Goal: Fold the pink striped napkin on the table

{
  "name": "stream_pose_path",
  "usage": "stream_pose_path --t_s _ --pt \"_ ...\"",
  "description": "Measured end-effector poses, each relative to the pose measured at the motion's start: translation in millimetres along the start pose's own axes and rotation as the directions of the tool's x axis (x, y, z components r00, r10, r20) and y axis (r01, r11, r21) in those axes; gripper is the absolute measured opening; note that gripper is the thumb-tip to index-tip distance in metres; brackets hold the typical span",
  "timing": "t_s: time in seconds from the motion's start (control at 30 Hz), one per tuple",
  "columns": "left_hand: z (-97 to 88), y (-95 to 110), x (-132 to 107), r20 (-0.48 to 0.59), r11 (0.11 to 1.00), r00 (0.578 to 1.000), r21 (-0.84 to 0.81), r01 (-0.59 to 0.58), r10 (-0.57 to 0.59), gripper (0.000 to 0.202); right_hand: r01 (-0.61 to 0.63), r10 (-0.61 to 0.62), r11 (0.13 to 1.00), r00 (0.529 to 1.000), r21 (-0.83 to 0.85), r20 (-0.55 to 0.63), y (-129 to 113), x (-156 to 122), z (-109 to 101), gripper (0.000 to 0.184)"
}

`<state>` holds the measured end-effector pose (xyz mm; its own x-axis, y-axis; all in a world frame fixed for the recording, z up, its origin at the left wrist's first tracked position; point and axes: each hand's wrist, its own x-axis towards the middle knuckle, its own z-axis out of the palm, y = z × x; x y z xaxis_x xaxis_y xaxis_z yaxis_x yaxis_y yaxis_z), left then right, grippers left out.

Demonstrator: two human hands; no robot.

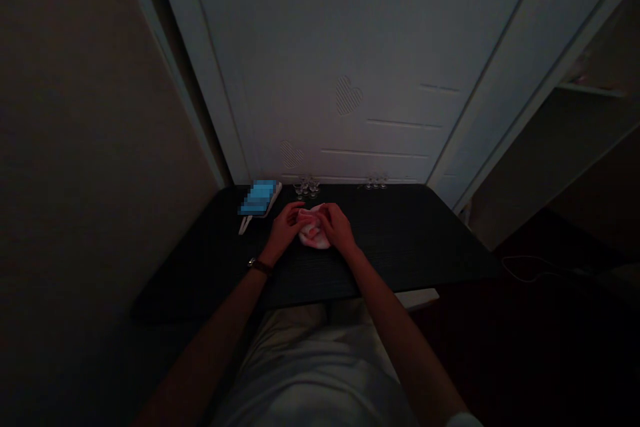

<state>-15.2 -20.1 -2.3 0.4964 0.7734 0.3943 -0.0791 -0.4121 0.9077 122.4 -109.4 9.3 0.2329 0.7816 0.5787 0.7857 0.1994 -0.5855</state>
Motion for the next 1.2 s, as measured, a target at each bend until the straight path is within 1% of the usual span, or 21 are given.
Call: stream_pose_path --t_s 0.17,0.33,0.4,0.5,0.57,0.63,0.73,0.83,1.0,1.1,1.2 --pt "1.8 2 -2 0.083 0.996 0.997 0.085 -0.008 0.000 0.050 -0.067 0.073 0.994 0.995 -0.082 0.067 2 0 1 0.026" --pt "2.1 6 -4 0.119 0.965 0.992 0.251 -0.075 0.046 0.048 -0.145 0.172 0.973 0.975 -0.182 0.141 3 1 3 0.025" --pt "2.3 8 -6 0.163 0.929 0.983 0.343 -0.142 0.090 0.045 -0.153 0.194 0.957 0.969 -0.248 0.151 2 2 3 0.024" --pt "4.3 13 -10 0.254 0.836 0.951 0.472 -0.280 0.175 0.038 -0.142 0.204 0.934 0.965 -0.326 0.163 2 2 3 0.022" --pt "6.2 15 -13 0.302 0.769 0.927 0.530 -0.359 0.224 0.036 -0.142 0.214 0.921 0.963 -0.363 0.166 2 1 2 0.023" --pt "7.8 16 -15 0.326 0.719 0.911 0.567 -0.403 0.254 0.036 -0.143 0.220 0.910 0.962 -0.389 0.162 2 1 2 0.024" --pt "9.3 17 -16 0.327 0.693 0.906 0.588 -0.417 0.268 0.034 -0.133 0.214 0.902 0.964 -0.412 0.158 2 0 2 0.024" --pt "10.2 19 -16 0.313 0.701 0.911 0.585 -0.409 0.270 0.032 -0.123 0.201 0.905 0.967 -0.408 0.155 1 -1 2 0.023" --pt "10.8 24 -16 0.325 0.709 0.909 0.576 -0.408 0.259 0.027 -0.092 0.176 0.904 0.970 -0.418 0.166 -5 -2 0 0.023" --pt "10.6 25 -17 0.307 0.717 0.911 0.565 -0.408 0.277 0.027 -0.054 0.141 0.909 0.973 -0.413 0.183 -10 -3 0 0.023" --pt "10.2 25 -17 0.290 0.714 0.909 0.564 -0.415 0.299 0.022 -0.046 0.132 0.910 0.974 -0.412 0.182 -11 -4 1 0.023"
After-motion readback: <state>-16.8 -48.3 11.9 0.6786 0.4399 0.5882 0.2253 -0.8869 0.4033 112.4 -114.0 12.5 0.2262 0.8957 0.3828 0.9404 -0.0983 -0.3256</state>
